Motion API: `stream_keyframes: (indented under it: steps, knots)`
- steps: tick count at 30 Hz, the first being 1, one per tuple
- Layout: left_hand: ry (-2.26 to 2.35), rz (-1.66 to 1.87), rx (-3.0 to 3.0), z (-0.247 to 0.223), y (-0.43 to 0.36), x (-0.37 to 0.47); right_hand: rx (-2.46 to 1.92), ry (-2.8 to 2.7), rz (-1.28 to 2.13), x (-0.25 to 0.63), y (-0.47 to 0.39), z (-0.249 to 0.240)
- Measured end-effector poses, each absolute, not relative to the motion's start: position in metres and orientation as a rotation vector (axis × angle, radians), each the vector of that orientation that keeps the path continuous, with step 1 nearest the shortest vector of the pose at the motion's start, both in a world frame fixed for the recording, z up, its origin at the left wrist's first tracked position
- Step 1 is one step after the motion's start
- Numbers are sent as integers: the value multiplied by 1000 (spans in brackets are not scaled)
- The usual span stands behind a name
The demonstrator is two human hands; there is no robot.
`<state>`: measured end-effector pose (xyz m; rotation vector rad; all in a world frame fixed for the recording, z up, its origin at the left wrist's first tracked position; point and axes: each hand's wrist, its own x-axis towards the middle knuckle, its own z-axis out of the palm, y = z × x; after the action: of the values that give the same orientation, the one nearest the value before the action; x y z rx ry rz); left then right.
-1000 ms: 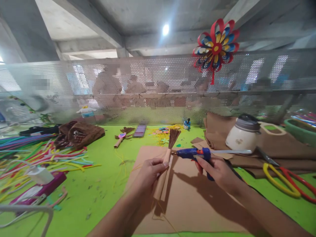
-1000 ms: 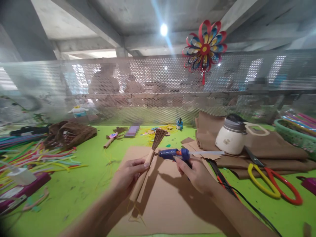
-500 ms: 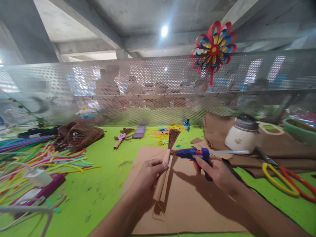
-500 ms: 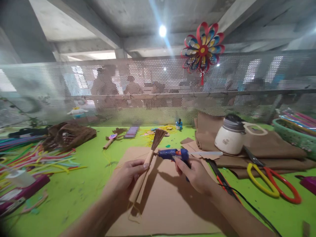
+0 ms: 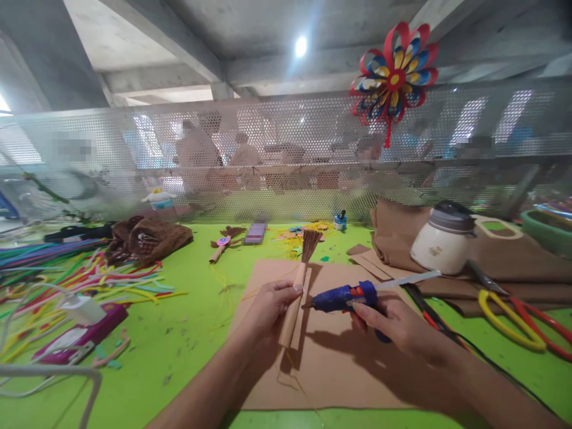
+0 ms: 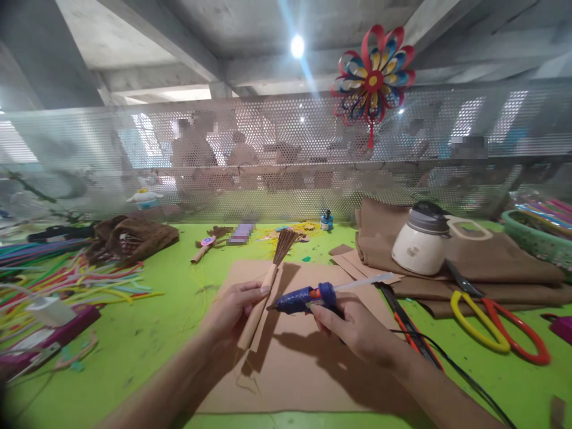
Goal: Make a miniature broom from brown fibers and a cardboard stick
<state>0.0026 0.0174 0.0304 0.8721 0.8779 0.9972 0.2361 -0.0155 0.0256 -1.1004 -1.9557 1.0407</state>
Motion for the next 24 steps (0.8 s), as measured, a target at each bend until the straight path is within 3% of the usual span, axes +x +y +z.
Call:
stream_keyframes:
  steps: [24]
  knots:
    - [868,1044,826,39,8,12,-1124,-1985,931,230,-26,32]
